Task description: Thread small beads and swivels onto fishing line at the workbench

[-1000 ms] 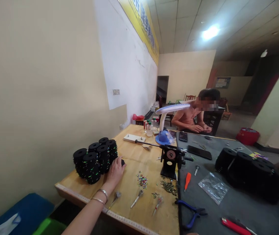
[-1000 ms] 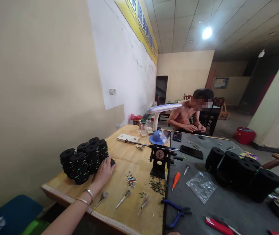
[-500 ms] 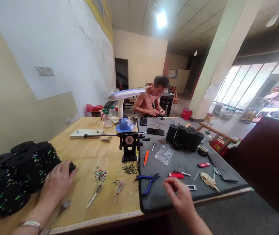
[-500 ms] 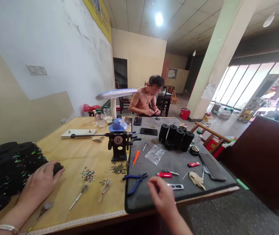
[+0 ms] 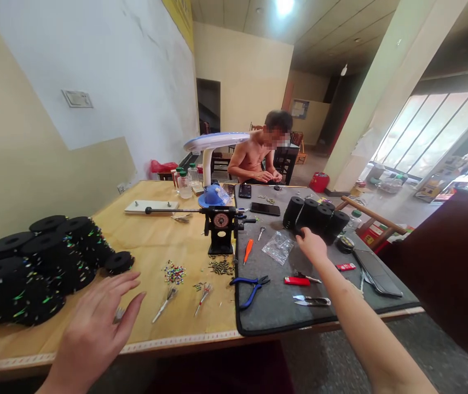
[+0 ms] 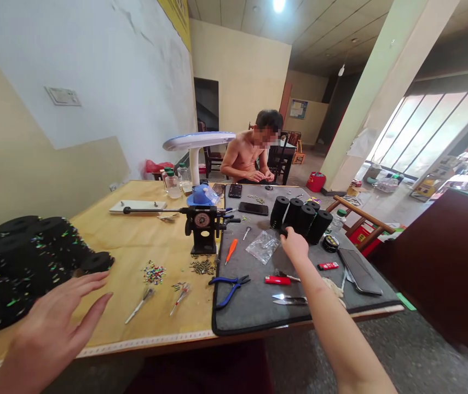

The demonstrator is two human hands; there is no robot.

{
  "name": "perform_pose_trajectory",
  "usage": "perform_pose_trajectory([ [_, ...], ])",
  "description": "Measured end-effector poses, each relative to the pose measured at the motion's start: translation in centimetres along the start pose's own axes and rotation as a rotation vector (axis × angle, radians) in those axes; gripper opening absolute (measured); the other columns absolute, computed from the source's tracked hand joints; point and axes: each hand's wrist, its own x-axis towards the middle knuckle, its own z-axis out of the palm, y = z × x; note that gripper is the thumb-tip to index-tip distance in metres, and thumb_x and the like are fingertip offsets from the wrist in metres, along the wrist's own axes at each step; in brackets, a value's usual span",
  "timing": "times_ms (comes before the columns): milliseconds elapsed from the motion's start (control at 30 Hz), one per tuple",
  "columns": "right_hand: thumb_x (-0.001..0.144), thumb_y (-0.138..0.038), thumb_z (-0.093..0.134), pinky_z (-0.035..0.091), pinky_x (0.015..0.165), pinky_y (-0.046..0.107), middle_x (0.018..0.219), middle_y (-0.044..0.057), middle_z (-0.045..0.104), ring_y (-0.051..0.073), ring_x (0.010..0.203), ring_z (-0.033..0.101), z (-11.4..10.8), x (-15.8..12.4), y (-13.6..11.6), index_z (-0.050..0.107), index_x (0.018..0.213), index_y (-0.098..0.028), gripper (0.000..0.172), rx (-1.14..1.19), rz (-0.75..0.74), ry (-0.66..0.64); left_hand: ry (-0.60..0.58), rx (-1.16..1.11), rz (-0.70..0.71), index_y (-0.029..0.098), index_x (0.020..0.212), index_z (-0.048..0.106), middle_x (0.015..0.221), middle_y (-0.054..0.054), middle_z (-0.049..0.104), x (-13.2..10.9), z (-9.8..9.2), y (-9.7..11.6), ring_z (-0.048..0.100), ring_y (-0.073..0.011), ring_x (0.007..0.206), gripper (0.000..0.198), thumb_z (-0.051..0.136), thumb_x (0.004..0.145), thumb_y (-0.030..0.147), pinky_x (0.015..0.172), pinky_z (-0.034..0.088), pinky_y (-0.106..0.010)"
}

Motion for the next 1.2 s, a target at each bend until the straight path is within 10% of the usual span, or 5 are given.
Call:
perform_pose_trajectory([
  [467,0.086,-0.031,0.050,0.045,0.073,0.032,0.086,0.014,0.072,0.027,0.090,0.066,-0.9,1.1,-0.6,0.061,0.111,-0.012,0.033,0.089,-0.038,-0.005,-0.063,-0.115,0.010,0.020,0.101,0.058,0.103,-0.010,0.066,-2.8,-1.4,2.3,0.062,-0.0247,0.096,0.020,0.057,0.082,0.027,0.092,0.046,-0.040],
  [667,0.087,-0.040,0.046,0.044,0.051,0.025,0.054,-0.002,0.066,0.017,0.049,0.062,-1.8,-6.7,-1.8,0.058,0.109,-0.018,0.034,0.274,-0.249,-0.112,-0.155,-0.379,-0.269,0.023,0.098,0.061,0.100,-0.005,0.070,-4.4,-0.8,5.6,0.066,-0.0212,0.091,0.020,0.061,0.080,0.032,0.083,0.051,-0.027],
  [900,0.088,-0.033,0.049,0.042,0.050,0.023,0.058,0.000,0.067,0.015,0.048,0.062,-0.4,-20.1,-4.7,0.057,0.110,-0.018,0.028,0.457,-0.675,-0.095,-0.631,-1.174,-0.815,0.018,0.086,0.065,0.087,-0.008,0.070,-5.7,2.8,12.4,0.064,-0.0201,0.081,0.024,0.062,0.079,0.040,0.072,0.050,-0.027],
  [1200,0.086,-0.021,0.049,0.045,0.054,0.023,0.076,0.007,0.073,0.018,0.061,0.067,2.8,-27.5,-6.5,0.053,0.116,-0.018,0.031,0.475,-1.012,-0.040,-0.565,-1.410,-1.096,0.016,0.087,0.062,0.087,-0.004,0.065,-7.4,4.5,13.9,0.056,-0.0156,0.076,0.026,0.071,0.072,0.035,0.059,0.045,-0.023],
])
